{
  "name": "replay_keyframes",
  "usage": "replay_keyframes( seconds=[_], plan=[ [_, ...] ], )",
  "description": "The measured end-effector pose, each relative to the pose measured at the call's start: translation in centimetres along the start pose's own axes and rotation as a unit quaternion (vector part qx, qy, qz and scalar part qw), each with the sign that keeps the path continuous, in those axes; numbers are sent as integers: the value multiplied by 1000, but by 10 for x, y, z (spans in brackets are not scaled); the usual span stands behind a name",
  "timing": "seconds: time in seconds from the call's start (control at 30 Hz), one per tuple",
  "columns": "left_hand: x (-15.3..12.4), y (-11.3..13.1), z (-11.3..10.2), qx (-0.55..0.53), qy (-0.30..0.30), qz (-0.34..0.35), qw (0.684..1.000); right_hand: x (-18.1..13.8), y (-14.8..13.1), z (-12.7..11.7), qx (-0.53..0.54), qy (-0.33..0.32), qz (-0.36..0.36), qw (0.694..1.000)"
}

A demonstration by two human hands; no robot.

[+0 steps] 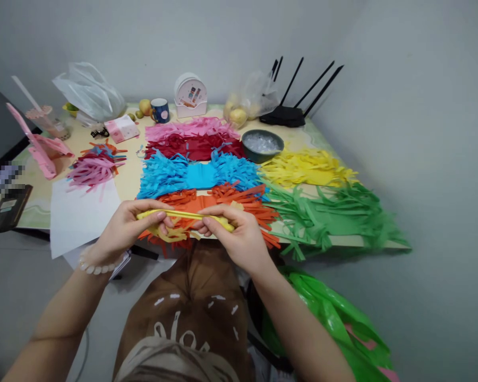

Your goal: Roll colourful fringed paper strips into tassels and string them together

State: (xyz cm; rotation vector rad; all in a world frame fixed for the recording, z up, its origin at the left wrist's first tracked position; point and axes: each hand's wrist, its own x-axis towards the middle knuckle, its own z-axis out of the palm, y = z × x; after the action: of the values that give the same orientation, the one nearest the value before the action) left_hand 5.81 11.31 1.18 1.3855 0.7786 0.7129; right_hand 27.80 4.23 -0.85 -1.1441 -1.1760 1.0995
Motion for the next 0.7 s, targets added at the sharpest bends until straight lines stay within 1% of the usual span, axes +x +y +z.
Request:
replay_keyframes(
  seconds=[0.13,0.27,0.37,0.47,0.53,0.6,0.63,0.7],
  plan=[
    [0,-4,-1,-97,-25,-12,995,-1,8,-2,30,-1,-7,1000],
    [0,-7,0,-172,-52,5,984,-1,15,-6,58,-21,-42,997],
    [0,-12,2,-182,-56,24,981,0,17,-7,52,-39,-82,994],
    [-2,-16,-1,-163,-52,40,985,0,12,-9,-17,-59,-147,987],
    [-5,-13,-7,-106,-69,47,991,-1,5,-11,-91,-68,-213,970],
    [-8,-5,-13,33,-94,84,992,-2,-2,-13,-169,-73,-287,940],
    [-10,1,-15,123,-93,118,981,-3,-6,-14,-206,-78,-320,922],
    [-11,12,-15,283,-71,195,936,-4,-13,-16,-272,-101,-366,884]
  ],
)
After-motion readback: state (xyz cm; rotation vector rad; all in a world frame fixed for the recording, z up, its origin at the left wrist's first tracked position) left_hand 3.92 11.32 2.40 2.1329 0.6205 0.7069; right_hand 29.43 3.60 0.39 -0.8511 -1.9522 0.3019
